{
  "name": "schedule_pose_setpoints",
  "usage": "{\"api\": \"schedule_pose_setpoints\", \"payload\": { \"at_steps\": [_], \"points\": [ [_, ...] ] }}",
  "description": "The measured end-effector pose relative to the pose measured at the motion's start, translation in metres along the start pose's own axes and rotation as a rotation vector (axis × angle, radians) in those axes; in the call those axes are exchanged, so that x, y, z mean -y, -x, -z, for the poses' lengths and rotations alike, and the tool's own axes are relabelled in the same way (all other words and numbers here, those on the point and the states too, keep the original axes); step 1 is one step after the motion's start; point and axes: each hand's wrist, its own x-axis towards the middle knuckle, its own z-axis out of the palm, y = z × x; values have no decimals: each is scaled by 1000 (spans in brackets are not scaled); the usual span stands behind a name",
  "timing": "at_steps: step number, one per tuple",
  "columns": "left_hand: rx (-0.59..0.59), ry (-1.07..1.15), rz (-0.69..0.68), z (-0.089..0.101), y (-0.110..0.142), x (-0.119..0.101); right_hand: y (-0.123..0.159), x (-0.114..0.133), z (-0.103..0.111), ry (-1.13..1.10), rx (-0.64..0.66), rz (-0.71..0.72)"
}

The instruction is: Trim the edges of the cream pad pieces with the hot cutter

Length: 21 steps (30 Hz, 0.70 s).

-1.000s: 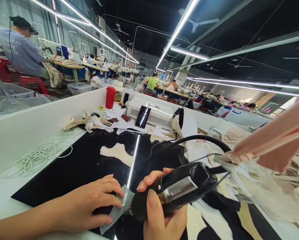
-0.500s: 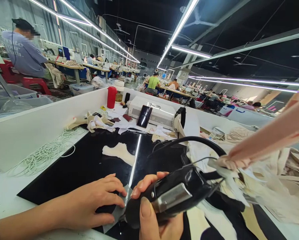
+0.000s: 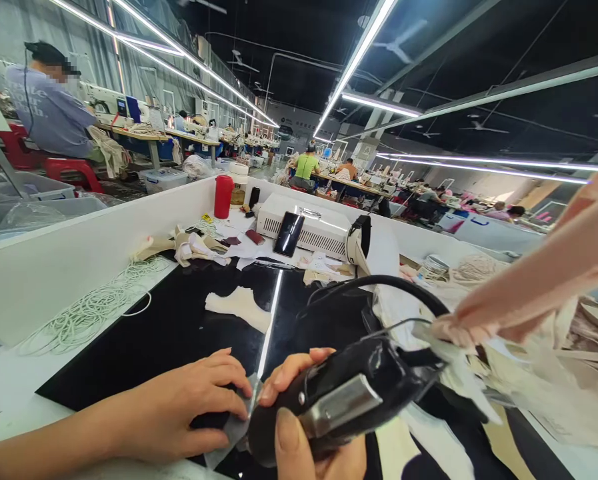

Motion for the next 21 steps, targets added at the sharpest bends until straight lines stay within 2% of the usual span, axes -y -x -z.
{"api": "schedule_pose_setpoints", "payload": {
  "at_steps": [6,12,17,21],
  "points": [
    [18,-21,21,0,-2,-4,-31,5,27,113,-211,88],
    [77,-124,-33,-7,-7,-6,-36,-8,42,118,-80,142],
    [153,-197,1,-5,-8,-7,-28,-12,40,95,-97,143],
    [144,-190,-3,-4,-7,-6,-28,-14,41,125,-82,158]
  ]
}}
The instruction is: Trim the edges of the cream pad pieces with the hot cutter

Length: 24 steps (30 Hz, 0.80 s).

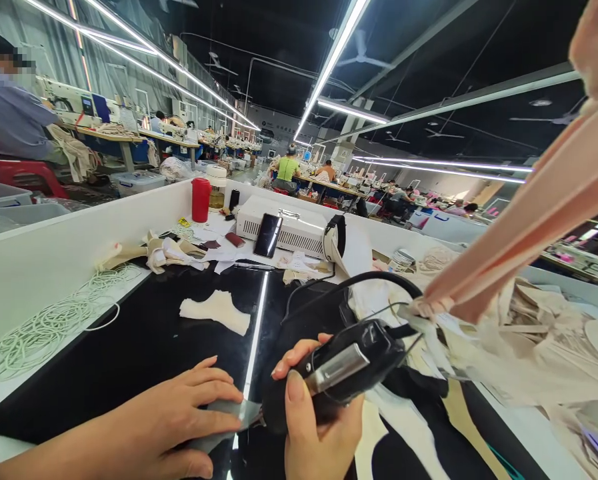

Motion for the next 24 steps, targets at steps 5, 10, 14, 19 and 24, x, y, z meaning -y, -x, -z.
{"api": "schedule_pose_setpoints", "payload": {
  "at_steps": [5,10,14,19,24],
  "points": [
    [-28,42,-8,1,1,2,-1,-2,2,11,-3,8],
    [-4,51,5,1,1,2,-2,-5,8,24,11,25],
    [-7,59,5,-1,2,4,-1,-5,7,63,15,2],
    [-57,84,-15,-3,3,8,-5,0,9,37,-5,-1],
    [-55,117,-1,-2,2,6,-12,1,17,28,-94,8]
  ]
}}
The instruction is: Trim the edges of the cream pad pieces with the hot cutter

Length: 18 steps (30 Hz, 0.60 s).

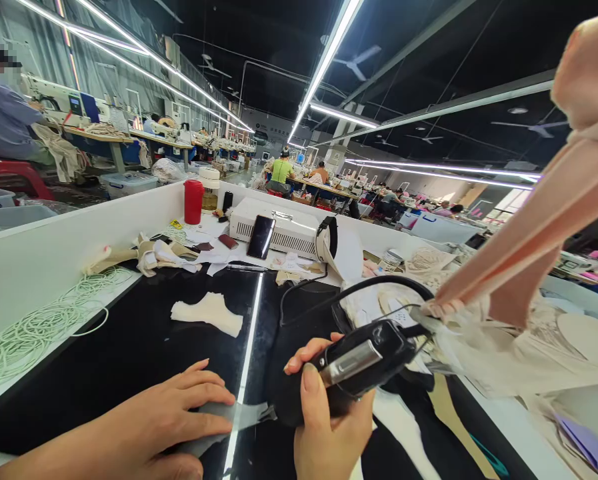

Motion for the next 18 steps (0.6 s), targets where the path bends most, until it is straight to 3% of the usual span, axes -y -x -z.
{"api": "schedule_pose_setpoints", "payload": {
  "at_steps": [15,18],
  "points": [
    [13,-7,18,1,2,0,0,-2,2,20,11,-4],
    [-78,-45,33,-3,2,7,0,-1,2,18,8,1]
  ]
}}
